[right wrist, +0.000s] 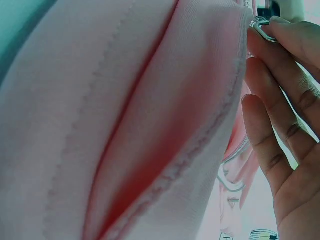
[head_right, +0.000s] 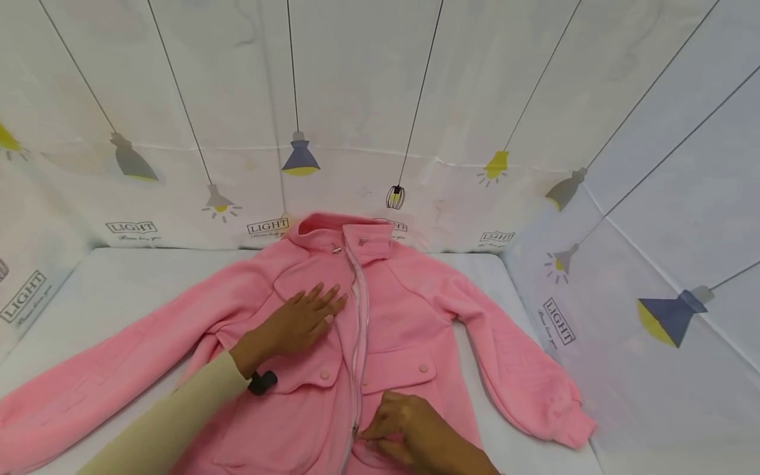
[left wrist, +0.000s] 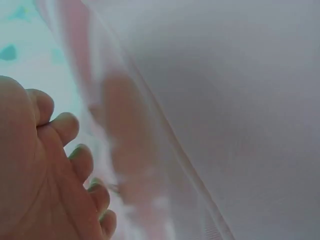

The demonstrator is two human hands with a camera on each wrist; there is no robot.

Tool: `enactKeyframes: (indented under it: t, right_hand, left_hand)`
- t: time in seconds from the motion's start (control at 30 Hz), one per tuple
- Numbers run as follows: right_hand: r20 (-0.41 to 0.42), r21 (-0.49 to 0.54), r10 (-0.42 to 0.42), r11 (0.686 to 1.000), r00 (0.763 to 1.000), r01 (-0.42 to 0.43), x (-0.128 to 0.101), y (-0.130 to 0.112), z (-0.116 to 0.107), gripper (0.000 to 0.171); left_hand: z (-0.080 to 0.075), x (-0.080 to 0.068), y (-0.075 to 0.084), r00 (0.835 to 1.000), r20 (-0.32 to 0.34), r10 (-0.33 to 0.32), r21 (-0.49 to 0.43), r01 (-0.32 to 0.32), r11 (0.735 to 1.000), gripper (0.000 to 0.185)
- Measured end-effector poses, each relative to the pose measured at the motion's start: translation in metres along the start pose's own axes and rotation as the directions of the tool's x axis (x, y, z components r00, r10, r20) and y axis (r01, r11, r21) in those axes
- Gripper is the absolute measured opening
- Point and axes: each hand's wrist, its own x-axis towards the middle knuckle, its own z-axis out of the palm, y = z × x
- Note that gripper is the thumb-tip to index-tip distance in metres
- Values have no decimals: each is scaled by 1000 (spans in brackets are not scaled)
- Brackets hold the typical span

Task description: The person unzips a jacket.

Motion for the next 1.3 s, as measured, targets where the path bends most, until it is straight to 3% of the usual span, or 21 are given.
enactKeyframes:
  t: [0.13,0.37,0.73,0.97,1.1,1.3]
  right_hand:
    - [5,-23,14,1000,1000,-14,0,0,0,24]
    - [9,-56,71,996,997,-70,0,-3,2,23]
    - [-28,-104,-34,994,999,31,0,-6,6,26]
    - [-10,-22,-96,995,995,96,-1,-11,9,24]
    - [4,-44,-127,991,992,127,-2,-13,9,22]
    - [25,33,-148,989,989,147,-4,-14,10,19]
  left_hand:
    - [-6,-25,24,998,-39,47,-30,-48,998,55]
    - [4,-49,53,996,10,91,-86,-89,992,54]
    - [27,-54,53,996,-5,92,-42,-92,995,52]
    - [29,-53,53,995,-21,96,-59,-97,994,51]
    - [30,-54,52,993,-38,108,-49,-110,993,50]
    - [26,-53,53,995,-17,102,-59,-103,993,51]
